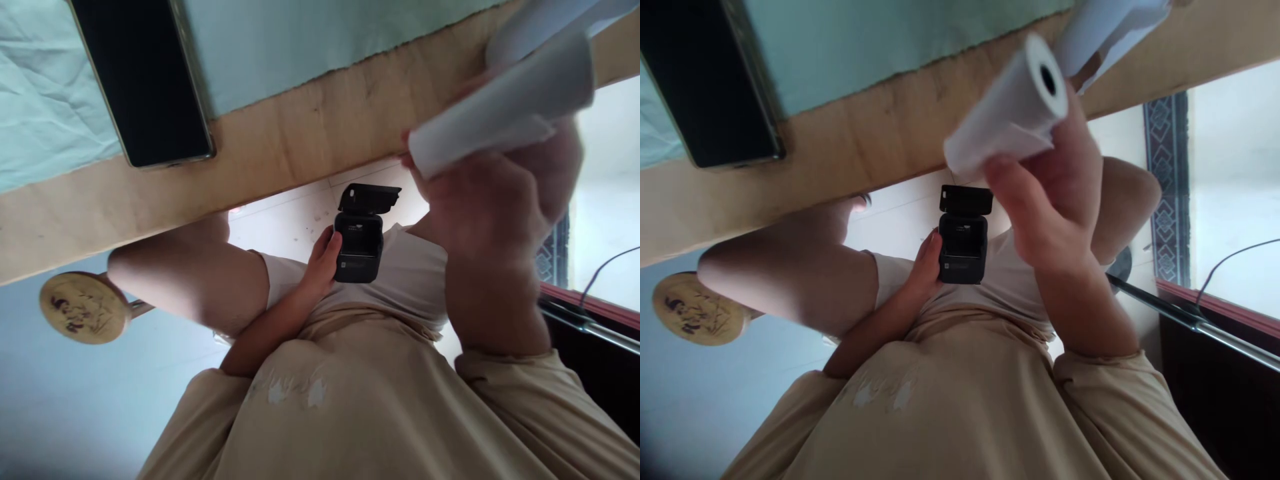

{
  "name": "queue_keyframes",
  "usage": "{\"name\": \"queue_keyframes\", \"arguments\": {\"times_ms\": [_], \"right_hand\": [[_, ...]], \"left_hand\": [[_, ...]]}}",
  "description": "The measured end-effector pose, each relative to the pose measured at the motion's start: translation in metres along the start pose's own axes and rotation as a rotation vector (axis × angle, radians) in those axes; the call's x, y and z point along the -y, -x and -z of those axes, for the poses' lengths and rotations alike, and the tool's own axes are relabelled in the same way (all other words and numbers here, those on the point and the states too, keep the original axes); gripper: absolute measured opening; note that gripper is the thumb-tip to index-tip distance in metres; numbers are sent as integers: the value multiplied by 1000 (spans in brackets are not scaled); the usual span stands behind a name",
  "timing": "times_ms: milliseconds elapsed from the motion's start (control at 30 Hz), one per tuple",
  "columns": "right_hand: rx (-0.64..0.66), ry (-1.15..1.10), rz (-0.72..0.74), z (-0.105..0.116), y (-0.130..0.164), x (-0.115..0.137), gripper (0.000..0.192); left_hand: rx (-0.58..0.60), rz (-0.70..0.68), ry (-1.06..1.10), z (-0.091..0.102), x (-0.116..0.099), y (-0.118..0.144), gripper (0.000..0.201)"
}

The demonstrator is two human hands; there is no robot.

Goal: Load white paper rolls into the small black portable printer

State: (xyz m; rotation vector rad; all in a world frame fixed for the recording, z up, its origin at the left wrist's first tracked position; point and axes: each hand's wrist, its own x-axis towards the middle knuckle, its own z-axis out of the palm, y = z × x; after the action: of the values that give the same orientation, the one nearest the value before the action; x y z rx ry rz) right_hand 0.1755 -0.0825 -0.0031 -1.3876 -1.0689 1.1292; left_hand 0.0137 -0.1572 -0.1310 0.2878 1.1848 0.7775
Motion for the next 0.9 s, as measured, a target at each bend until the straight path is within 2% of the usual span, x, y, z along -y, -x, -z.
{"name": "queue_keyframes", "arguments": {"times_ms": [67, 133, 167, 300, 400, 500, 633, 700, 900], "right_hand": [[65, -236, -173, 8, 14, -13, 33], [154, -302, -365, 15, 26, -31, 36], [162, -306, -411, 17, 31, -41, 40], [110, -228, -426, 21, 52, -73, 43], [130, -103, -405, 23, 64, -81, 36], [178, 137, -281, 27, 70, -82, 35], [158, 676, 180, 31, 70, -89, 43], [139, 825, 323, 31, 69, -96, 40], [168, 904, 413, 26, 69, -109, 15]], "left_hand": [[5, -1, 6, 0, 0, 0, 66], [14, -6, -1, 1, 0, 0, 68], [18, -10, -9, 1, 0, 0, 68], [26, -22, -40, 1, 1, -1, 70], [27, -30, -50, 1, 1, -2, 70], [16, -41, -54, 1, 2, -3, 69], [20, -45, -57, 2, 3, -4, 69], [28, -50, -69, 3, 4, -4, 68], [71, -84, -132, 8, 10, -5, 66]]}}
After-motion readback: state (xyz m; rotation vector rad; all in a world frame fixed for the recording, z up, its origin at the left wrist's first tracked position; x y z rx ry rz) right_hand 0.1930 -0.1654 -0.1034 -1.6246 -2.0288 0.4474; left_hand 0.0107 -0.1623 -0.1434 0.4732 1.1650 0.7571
